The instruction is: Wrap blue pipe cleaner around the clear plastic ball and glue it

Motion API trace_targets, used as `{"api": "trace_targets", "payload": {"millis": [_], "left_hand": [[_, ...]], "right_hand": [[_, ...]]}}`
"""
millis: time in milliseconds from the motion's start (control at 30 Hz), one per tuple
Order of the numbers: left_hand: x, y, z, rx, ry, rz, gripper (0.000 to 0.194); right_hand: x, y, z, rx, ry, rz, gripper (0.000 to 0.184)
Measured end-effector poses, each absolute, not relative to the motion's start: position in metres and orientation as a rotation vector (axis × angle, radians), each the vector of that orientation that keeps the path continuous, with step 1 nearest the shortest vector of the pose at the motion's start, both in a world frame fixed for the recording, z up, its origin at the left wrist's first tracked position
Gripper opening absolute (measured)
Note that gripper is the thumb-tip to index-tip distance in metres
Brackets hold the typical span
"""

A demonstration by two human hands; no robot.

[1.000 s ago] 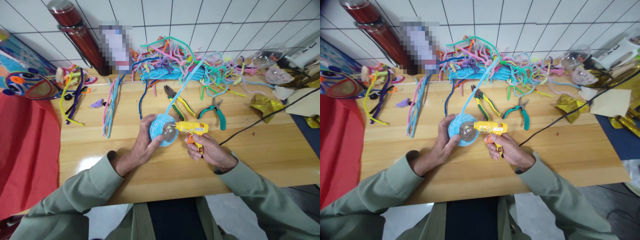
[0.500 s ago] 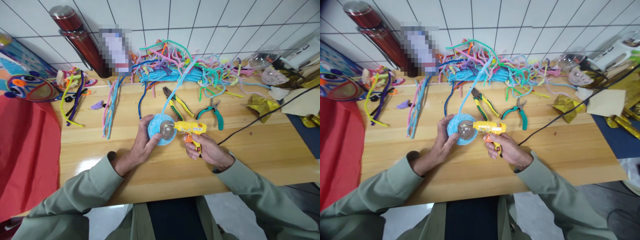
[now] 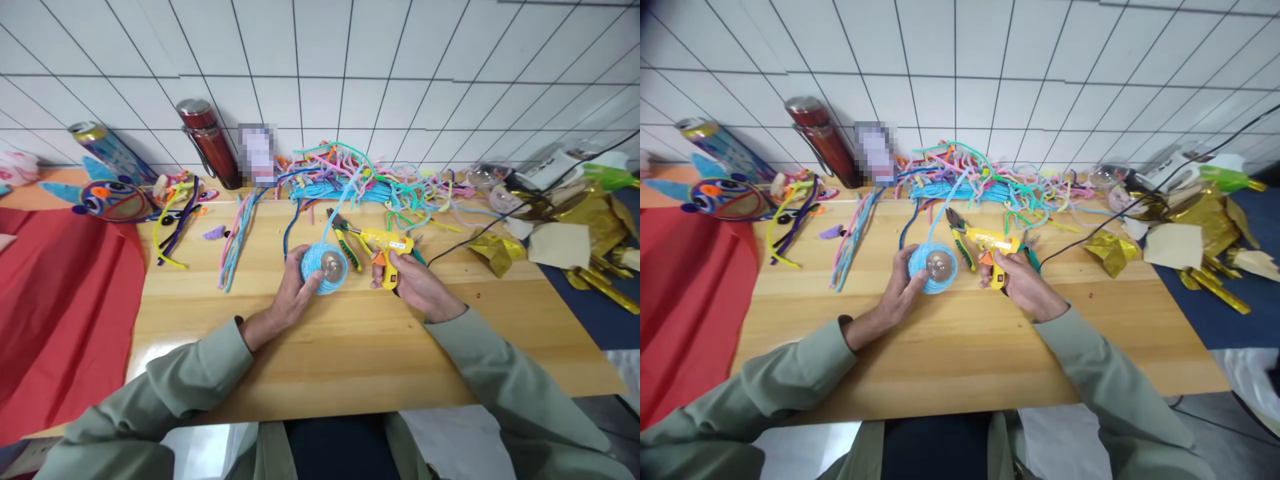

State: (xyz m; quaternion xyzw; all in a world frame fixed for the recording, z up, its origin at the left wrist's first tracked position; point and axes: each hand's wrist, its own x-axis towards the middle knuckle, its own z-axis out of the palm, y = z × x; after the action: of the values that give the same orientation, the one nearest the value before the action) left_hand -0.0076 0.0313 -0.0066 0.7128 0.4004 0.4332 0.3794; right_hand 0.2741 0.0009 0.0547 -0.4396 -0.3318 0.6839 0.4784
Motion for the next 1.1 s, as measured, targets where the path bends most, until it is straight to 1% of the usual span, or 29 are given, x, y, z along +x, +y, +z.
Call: {"api": "trace_targets", "payload": {"millis": [267,533,633,767,833,1100], "left_hand": [[0.018,0.055,0.016,1.754,1.091,1.037,0.057],[0.035,0.072,-0.006,1.746,1.057,1.119,0.06],[0.033,0.074,-0.007,1.731,1.05,1.174,0.058],[0.029,0.073,-0.004,1.705,1.062,1.204,0.055],[0.028,0.072,-0.003,1.698,1.038,1.189,0.056],[0.025,0.071,-0.003,1.7,0.956,1.138,0.057]], "right_hand": [[0.295,0.023,0.044,-0.967,-0.695,1.749,0.05],[0.302,0.026,0.037,-0.957,-0.649,1.791,0.05],[0.299,0.027,0.037,-1.011,-0.619,1.713,0.049],[0.298,0.03,0.038,-1.095,-0.647,1.469,0.048],[0.297,0.03,0.037,-1.117,-0.657,1.399,0.047],[0.279,0.02,0.033,-1.065,-0.583,1.522,0.044]]}}
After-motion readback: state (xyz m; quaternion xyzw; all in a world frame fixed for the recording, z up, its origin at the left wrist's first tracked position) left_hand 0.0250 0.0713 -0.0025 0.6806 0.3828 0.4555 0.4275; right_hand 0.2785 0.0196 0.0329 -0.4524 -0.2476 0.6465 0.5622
